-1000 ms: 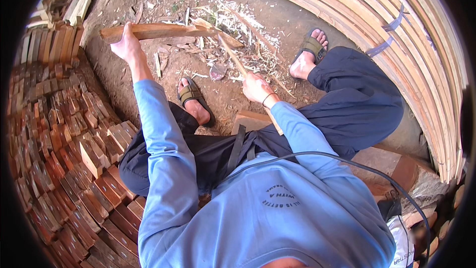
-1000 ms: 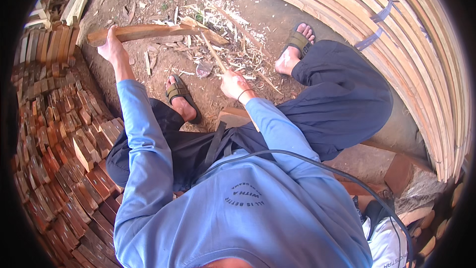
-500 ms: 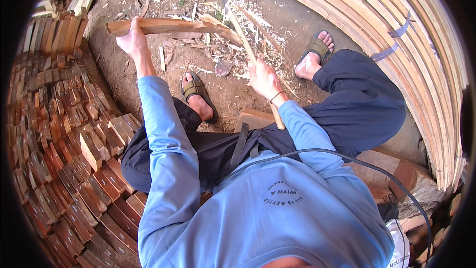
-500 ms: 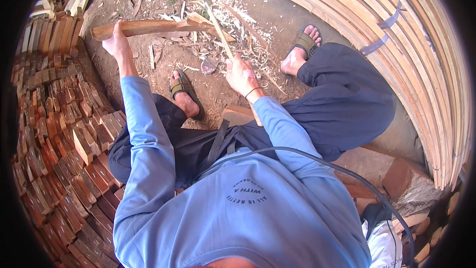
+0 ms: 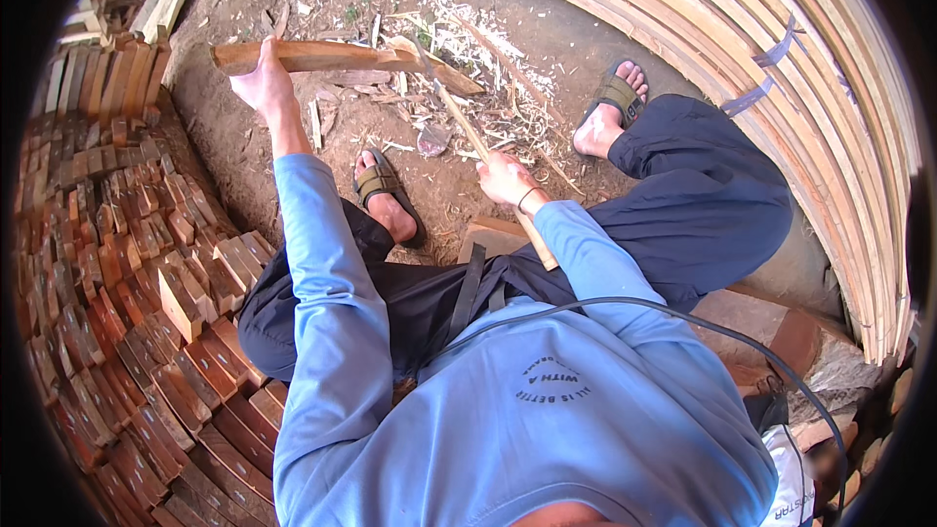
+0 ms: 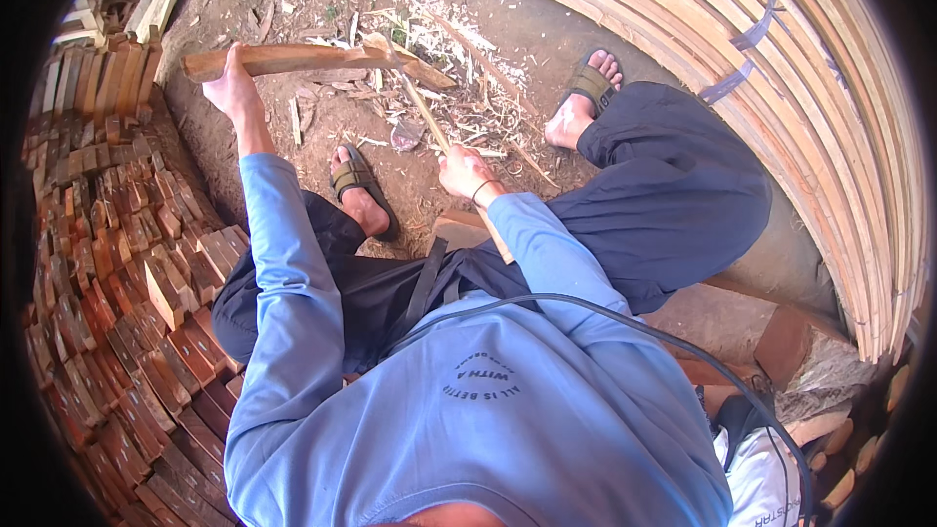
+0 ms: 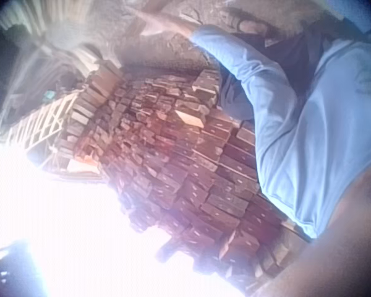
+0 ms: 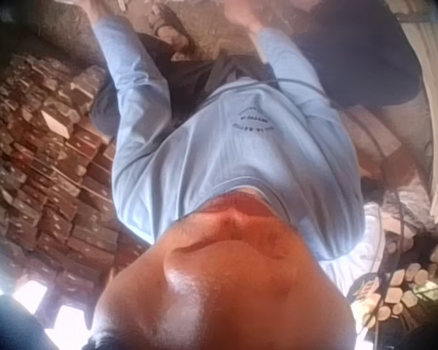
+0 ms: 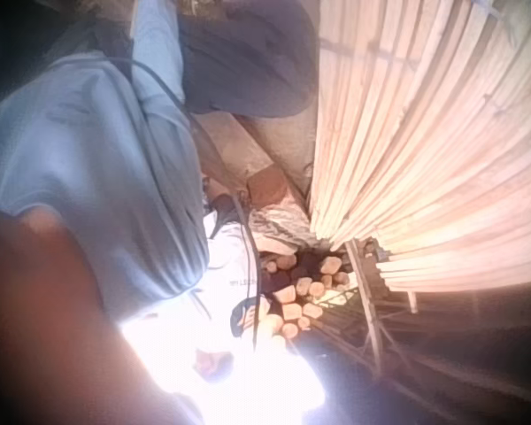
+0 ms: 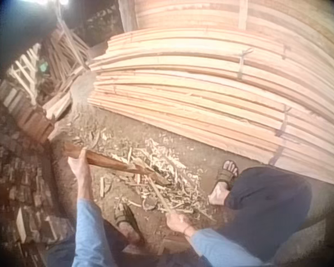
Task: The person sits on the ground in a woodworking area and uses a blade to shave thin layers of wood from a curved wooden piece, while another person stands nearby.
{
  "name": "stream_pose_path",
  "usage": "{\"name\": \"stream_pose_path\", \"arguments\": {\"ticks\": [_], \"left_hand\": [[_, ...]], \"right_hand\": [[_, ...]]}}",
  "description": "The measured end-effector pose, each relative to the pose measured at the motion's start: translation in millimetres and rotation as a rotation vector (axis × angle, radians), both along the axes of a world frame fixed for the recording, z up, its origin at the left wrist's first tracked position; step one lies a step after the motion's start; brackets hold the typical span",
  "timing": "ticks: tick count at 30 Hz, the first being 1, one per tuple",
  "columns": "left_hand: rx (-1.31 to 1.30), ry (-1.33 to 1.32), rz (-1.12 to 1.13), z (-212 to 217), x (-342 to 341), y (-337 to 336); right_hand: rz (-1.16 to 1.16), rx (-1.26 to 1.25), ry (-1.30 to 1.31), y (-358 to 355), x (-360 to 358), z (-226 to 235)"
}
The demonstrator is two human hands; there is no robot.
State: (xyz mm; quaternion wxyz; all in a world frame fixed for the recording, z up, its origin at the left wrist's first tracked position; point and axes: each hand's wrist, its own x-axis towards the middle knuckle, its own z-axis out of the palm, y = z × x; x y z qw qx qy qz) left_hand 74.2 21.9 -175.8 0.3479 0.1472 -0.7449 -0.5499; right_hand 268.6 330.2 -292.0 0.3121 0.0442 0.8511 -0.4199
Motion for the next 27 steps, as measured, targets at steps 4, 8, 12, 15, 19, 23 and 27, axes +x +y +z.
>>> {"name": "stream_pose_path", "arguments": {"ticks": [4,8,12,15,19,23,27], "left_hand": [[0.162,0.097,0.057,1.5,2.6,15.7],[0.43,0.13,0.191,14.4,8.0,29.4],[0.37,0.187,0.073,2.9,1.4,17.5],[0.224,0.026,0.134,-9.7,3.9,35.8],[0.163,0.037,0.067,-42.7,7.5,31.7],[0.033,-0.006,0.002,-24.2,3.4,67.1],[-0.012,0.013,-0.134,-17.2,6.0,93.6]], "right_hand": [[0.007,-0.005,-0.045,-5.0,-2.8,18.1],[-0.076,-0.055,0.111,-7.2,-0.8,3.8],[-0.097,-0.063,0.125,-9.4,-9.9,-2.9],[-0.097,-0.07,-0.069,-10.2,-16.2,-9.9],[-0.095,-0.104,-0.217,-7.6,-20.2,1.2],[-0.1,-0.129,-0.262,-4.2,-24.5,-6.1],[-0.159,-0.176,-0.272,-2.9,-23.9,10.2]]}}
